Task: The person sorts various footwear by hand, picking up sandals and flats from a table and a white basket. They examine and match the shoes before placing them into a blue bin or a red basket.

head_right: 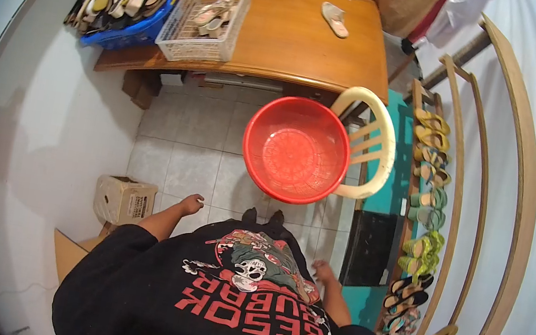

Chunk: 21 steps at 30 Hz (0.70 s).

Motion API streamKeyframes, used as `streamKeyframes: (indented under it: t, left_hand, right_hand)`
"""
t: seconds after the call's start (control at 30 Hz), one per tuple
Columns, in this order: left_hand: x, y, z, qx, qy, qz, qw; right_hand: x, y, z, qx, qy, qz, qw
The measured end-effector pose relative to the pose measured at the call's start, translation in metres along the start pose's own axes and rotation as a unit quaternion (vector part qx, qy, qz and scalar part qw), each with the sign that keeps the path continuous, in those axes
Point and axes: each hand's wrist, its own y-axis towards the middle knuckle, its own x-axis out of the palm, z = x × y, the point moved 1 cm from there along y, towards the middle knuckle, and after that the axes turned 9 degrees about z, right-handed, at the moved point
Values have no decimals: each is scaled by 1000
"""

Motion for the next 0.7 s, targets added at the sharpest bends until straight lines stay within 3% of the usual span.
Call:
streamKeyframes:
  t: [0.07, 0.1, 0.2, 0.33, 0.47, 0.53, 0.57, 0.63, 0.7]
  left_hand:
    - [30, -24, 7, -56, -50, 15, 997]
    - [-30, -14, -68, -72, -40, 54, 995]
    - [25, -47, -39, -136, -149, 6, 980]
    - [63, -60, -53, -50, -188, -48, 980]
    - [75, -73, -28, -158, -461, -72, 870]
    - [70, -85, -17, -211, -585, -69, 780]
    - [52, -96, -11, -33, -320, 23, 947]
    - [35, -98, -16, -102, -203, 20, 974]
    - [33, -93, -24, -136, -252, 12, 958]
  right_hand:
    - [-52, 19, -23, 7, -13, -17, 1000]
    - [22, 55, -82, -6, 21, -77, 997]
    - [-20, 65, -168, -53, -1, -93, 994]
    - [27, 64, -247, -137, 7, -101, 985]
    - [83, 55, -258, -157, -16, -94, 983]
    - [115, 75, -232, -312, -11, -117, 943]
    - [120, 70, -222, -305, -13, -126, 944]
    - [124, 66, -224, -356, -37, -209, 910]
    - [132, 104, -193, -420, -71, -192, 884]
